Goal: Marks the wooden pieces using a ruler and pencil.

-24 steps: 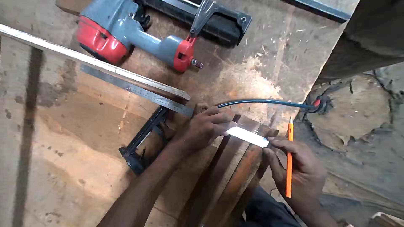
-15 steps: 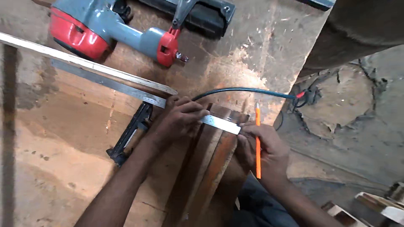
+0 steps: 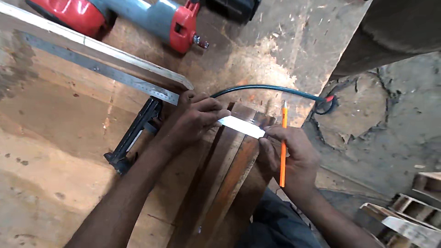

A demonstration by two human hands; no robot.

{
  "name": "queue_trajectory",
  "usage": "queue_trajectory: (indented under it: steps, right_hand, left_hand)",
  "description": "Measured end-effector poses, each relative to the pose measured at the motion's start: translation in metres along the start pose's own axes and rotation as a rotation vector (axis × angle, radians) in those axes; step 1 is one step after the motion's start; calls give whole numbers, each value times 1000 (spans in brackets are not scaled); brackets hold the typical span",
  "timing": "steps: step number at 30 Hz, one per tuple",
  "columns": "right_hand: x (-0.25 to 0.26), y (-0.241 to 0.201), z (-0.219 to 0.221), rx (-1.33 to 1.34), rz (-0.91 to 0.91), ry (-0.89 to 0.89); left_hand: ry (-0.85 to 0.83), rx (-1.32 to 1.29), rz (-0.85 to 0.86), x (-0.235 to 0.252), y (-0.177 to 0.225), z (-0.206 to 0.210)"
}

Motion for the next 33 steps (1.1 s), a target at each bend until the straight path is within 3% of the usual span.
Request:
queue_trajectory:
  steps: [19, 25, 29, 33]
  right_hand:
    - [1, -1, -2, -25, -10, -12]
    - [-6, -18, -35, 161, 22, -41]
    - [-11, -24, -47, 141, -22, 17]
    - [-10, -21, -41, 64, 42, -17]
  left_hand:
    - [23, 46, -19, 0, 1, -1]
    - [14, 59, 6, 0, 2, -1]
    - [-5, 71, 4, 0, 4, -4]
    - [-21, 107, 3, 1, 6, -6]
Point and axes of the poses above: each hand's wrist, its own x-axis towards the middle knuckle, its own z-axis out of the palm, y = z × x, the point moved 5 cm from there along x, towards the middle knuckle, and after that the axes turned 15 degrees about -y, right-handed, at the moved point
